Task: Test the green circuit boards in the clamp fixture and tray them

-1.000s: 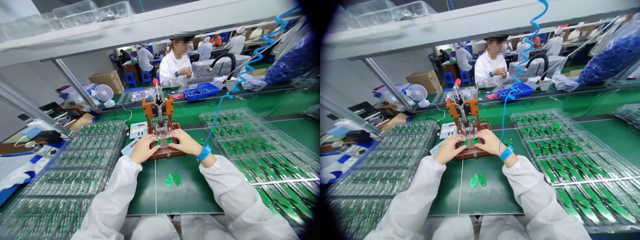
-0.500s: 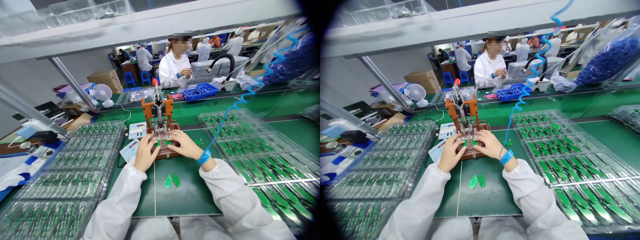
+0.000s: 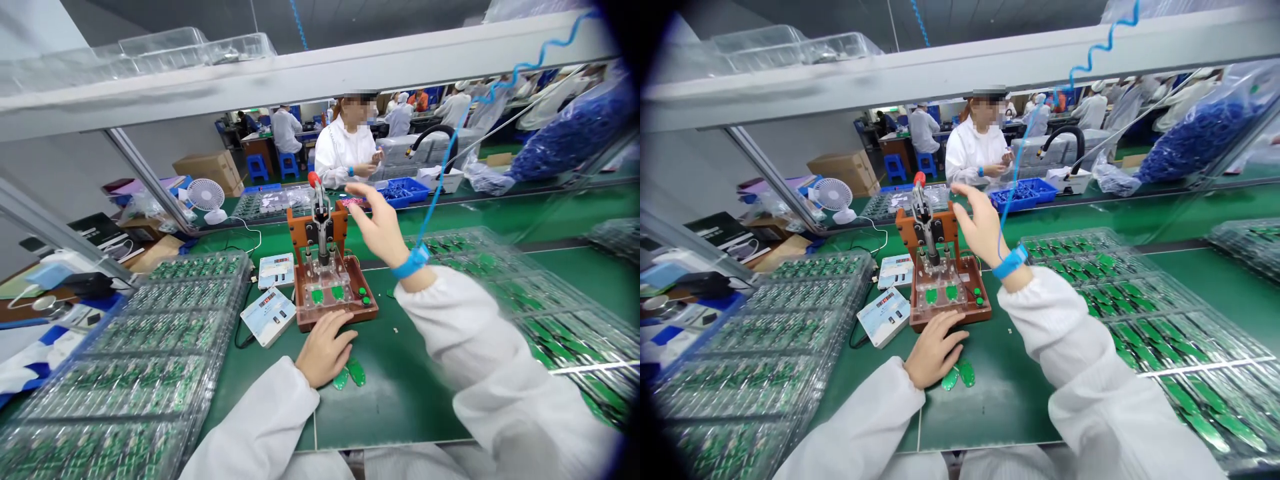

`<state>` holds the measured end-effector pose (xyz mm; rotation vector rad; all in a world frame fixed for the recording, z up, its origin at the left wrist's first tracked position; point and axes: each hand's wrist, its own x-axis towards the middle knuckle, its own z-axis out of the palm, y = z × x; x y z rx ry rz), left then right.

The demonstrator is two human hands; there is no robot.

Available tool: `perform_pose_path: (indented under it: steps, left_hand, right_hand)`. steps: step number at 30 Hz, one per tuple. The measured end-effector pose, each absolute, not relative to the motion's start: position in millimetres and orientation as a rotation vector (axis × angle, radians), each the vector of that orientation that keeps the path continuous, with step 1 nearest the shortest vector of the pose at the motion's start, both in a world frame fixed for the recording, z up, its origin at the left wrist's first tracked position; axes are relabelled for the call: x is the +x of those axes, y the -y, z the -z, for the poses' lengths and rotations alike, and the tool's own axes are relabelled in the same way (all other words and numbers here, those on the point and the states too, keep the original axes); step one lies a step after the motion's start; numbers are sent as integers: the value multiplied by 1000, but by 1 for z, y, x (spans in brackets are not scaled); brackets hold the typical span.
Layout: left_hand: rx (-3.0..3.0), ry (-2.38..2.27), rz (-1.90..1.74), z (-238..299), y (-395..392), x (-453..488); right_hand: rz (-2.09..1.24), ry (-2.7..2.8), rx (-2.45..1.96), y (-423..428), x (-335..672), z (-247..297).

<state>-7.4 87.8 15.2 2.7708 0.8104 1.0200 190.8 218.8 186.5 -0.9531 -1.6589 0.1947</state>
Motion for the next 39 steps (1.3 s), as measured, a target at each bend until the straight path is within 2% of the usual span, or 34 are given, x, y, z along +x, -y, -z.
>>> perform_pose_path:
  steps: [6,9,12,17,22,39]
  left_hand:
    - [2781,-773,-1026,-13,-90,-13]
    - [2775,-766,-1023,-14,-90,-12]
    - [2765,-774,-1030,-15,-90,-11]
    - [2755,-787,-1032,-14,-90,-10]
    - [2758,-803,-999,-15,-89,-10]
    - [2744,-760,-1007,-18,-91,-9]
  right_hand:
    - [-678,1741,-949,-286,152,-259]
    - [-720,1751,-875,-279,143,-277]
    - [-560,1742,-655,-234,143,-281]
    - [-213,1762,-637,-148,148,-257]
    - [-44,1814,-653,-123,150,-231]
    - [-163,1768,-511,-124,154,-170]
